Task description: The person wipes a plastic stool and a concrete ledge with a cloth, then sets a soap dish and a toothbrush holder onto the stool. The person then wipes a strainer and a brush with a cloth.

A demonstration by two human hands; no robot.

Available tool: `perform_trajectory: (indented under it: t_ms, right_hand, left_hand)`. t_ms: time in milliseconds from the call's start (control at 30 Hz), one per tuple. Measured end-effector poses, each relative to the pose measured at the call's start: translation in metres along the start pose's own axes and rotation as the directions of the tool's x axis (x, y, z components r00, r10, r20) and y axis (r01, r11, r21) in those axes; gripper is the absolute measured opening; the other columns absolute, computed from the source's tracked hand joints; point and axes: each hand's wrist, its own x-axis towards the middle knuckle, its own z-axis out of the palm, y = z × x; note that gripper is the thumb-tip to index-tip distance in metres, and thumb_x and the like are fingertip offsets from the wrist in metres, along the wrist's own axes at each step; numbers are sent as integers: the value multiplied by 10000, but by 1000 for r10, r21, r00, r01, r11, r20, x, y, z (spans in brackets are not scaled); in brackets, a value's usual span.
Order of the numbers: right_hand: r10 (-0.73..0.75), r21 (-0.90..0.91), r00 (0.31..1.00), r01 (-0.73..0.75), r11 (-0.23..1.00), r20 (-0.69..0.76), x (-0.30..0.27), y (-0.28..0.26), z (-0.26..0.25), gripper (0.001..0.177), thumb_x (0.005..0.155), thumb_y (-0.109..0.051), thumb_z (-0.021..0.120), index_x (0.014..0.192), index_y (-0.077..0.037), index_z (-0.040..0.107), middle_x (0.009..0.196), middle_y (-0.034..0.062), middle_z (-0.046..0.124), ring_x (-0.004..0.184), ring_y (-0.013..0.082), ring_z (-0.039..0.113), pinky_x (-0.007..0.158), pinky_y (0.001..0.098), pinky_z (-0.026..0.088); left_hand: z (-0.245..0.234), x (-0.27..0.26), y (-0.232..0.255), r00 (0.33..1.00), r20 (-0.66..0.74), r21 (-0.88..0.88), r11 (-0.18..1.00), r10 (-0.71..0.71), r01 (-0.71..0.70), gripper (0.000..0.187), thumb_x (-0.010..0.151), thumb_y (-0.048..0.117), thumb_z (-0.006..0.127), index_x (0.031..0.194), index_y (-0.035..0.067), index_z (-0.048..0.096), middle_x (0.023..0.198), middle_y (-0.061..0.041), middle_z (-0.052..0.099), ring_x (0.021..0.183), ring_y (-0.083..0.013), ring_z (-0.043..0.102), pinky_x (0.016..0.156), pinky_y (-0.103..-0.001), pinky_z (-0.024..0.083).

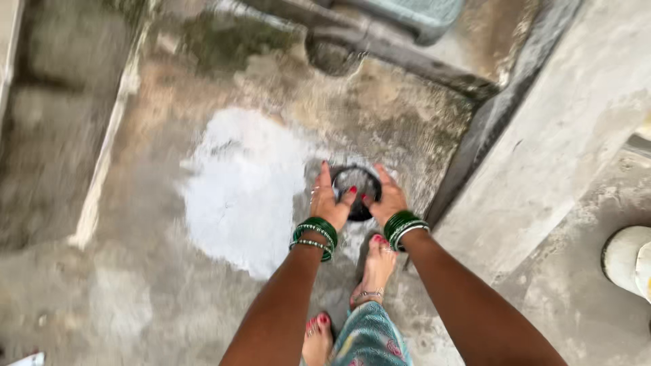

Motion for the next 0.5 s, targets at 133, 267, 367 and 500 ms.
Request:
perform_trajectory:
  t_ms: [133,267,367,500]
  right_hand:
    - [-2,-78,1000,1,997,-3,-22,20,8,870,811,-91,740,1566,-65,308,1512,245,460,1382,383,468,1142,386,362]
    - [-47,16,994,49,999,-96,-36,32,23,895,823,-23,720,1586,-109,261,1534,239,459,1408,380,453,1154,383,346]
    - [75,26,992,-72,997,-103,-34,39,30,913,850,-38,683,1624,-178,219,1468,213,541,1345,352,549,1119,363,415]
    - [-22,55,987,31,998,-161,-35,37,29,913,894,3,677,1640,-258,220,1335,189,687,1203,325,693,1034,393,515]
  left_hand:
    - [16,-31,-18,1000,-21,7,1000,10,-10,951,841,246,715,1608,95,175,1595,-268,354,1436,-435,407,1169,-412,341]
    - [31,-39,-45,992,60,38,993,-113,111,931,897,290,688,1618,62,145,1553,-299,388,1431,-417,425,1185,-398,340]
    - [42,-29,-68,997,-46,89,994,63,-59,865,917,242,705,1583,12,203,1527,-351,387,1401,-476,416,1154,-434,343]
    - [47,-17,-74,997,-33,65,995,-70,72,749,935,229,607,1591,52,293,1297,-320,602,1094,-447,671,988,-471,505]
